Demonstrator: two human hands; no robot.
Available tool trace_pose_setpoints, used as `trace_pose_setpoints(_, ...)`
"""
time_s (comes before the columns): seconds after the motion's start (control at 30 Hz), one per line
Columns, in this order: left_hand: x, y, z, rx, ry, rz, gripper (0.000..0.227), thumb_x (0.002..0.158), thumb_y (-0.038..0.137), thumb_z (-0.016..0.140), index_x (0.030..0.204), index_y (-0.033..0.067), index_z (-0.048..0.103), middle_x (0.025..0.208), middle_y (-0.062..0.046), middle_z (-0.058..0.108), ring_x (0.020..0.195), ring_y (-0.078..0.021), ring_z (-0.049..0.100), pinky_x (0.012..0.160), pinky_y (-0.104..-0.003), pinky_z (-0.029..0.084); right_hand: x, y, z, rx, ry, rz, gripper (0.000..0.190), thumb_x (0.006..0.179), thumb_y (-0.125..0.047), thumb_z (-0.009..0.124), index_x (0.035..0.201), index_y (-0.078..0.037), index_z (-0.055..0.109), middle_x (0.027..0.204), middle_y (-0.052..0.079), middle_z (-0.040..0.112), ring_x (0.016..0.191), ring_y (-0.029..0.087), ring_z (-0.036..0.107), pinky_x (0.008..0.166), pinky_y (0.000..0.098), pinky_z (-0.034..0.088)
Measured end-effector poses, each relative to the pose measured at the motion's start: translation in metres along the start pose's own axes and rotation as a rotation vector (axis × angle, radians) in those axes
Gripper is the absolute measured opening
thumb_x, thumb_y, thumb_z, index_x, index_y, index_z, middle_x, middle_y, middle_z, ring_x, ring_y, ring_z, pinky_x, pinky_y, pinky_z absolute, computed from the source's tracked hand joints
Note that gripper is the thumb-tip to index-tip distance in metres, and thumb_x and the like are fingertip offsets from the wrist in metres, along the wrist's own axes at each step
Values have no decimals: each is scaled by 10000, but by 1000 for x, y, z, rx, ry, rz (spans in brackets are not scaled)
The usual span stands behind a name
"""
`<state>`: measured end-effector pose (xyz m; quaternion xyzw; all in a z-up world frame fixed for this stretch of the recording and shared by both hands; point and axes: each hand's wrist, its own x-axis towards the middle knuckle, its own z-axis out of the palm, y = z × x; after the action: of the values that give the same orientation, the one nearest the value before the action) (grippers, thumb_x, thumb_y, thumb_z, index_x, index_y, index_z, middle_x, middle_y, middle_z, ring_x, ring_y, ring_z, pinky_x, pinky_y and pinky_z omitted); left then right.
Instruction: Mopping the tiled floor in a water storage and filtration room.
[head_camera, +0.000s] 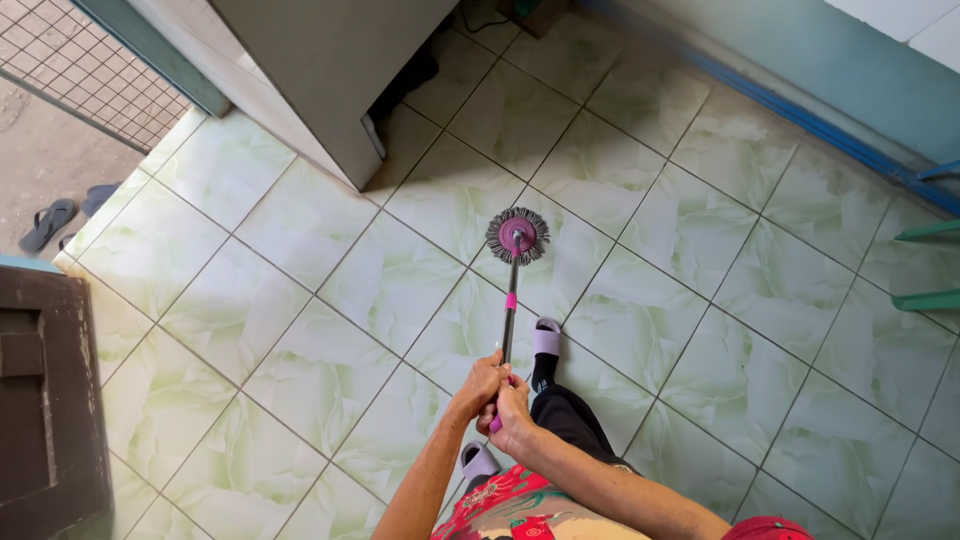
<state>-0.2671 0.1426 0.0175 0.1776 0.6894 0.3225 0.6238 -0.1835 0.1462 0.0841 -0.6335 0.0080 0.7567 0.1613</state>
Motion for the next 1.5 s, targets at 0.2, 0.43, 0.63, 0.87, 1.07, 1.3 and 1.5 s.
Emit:
trace_pose_setpoints(0.2, 87, 75, 14, 18, -6, -22, 652, 972, 216, 594, 1563, 42, 383, 828, -128, 674, 679, -212, 566, 623, -396, 482, 34, -103, 29, 6, -21, -8, 80, 1075, -347, 446, 1137, -297, 444, 724, -20, 472, 510, 106, 384, 417, 244, 301)
trace_pose_setpoints(0.43, 194, 182, 45, 191, 65, 15, 657, 947, 285, 613, 1538, 63, 432, 1105, -222, 727, 1007, -295, 714, 871, -405, 546, 65, -249, 69, 1, -36, -33, 148, 1076, -378, 447, 969, -278, 470, 661, -34, 432, 485, 94, 374, 401, 230, 291)
trace_pose_setpoints(0.63, 249, 254, 56, 203, 79, 43, 663, 952, 307, 616, 1542, 69, 427, 1094, -235, 729, 994, -313, 697, 861, -416, 535, 116, -329, 83, -16, -153, -33, 237, 1068, -427, 456, 931, -235, 430, 620, -46, 397, 456, 92, 366, 366, 232, 298)
trace_pose_setpoints(0.87, 311, 308, 52, 186, 63, -30, 651, 951, 302, 579, 1556, 129, 414, 1100, -240, 740, 975, -348, 709, 825, -437, 541, 115, -391, 131, -11, -20, -51, 100, 1072, -389, 494, 1110, -313, 441, 688, -12, 461, 486, 104, 382, 383, 233, 304)
trace_pose_setpoints(1.07, 375, 353, 20, 306, 33, 36, 642, 947, 343, 606, 1530, 126, 450, 1149, -247, 707, 1034, -372, 692, 876, -443, 539, 158, -438, 186, 52, -57, -89, 90, 1051, -383, 493, 1103, -317, 463, 672, -12, 441, 473, 107, 386, 369, 242, 302)
trace_pose_setpoints(1.3, 443, 449, -23, 433, -28, 53, 554, 910, 330, 579, 1448, 201, 557, 1126, -238, 726, 1040, -396, 708, 881, -485, 551, 251, -489, 248, 157, -144, -156, 143, 1081, -353, 518, 1135, -246, 440, 671, -20, 418, 463, 97, 381, 353, 246, 313)
trace_pose_setpoints(1.5, 526, 396, -37, 420, -62, 357, 540, 1004, 365, 643, 1469, 119, 523, 1082, -237, 730, 950, -364, 714, 805, -458, 567, 159, -532, 277, -195, -170, -148, 296, 1015, -444, 449, 1276, -307, 417, 827, 90, 582, 565, 207, 566, 457, 356, 453)
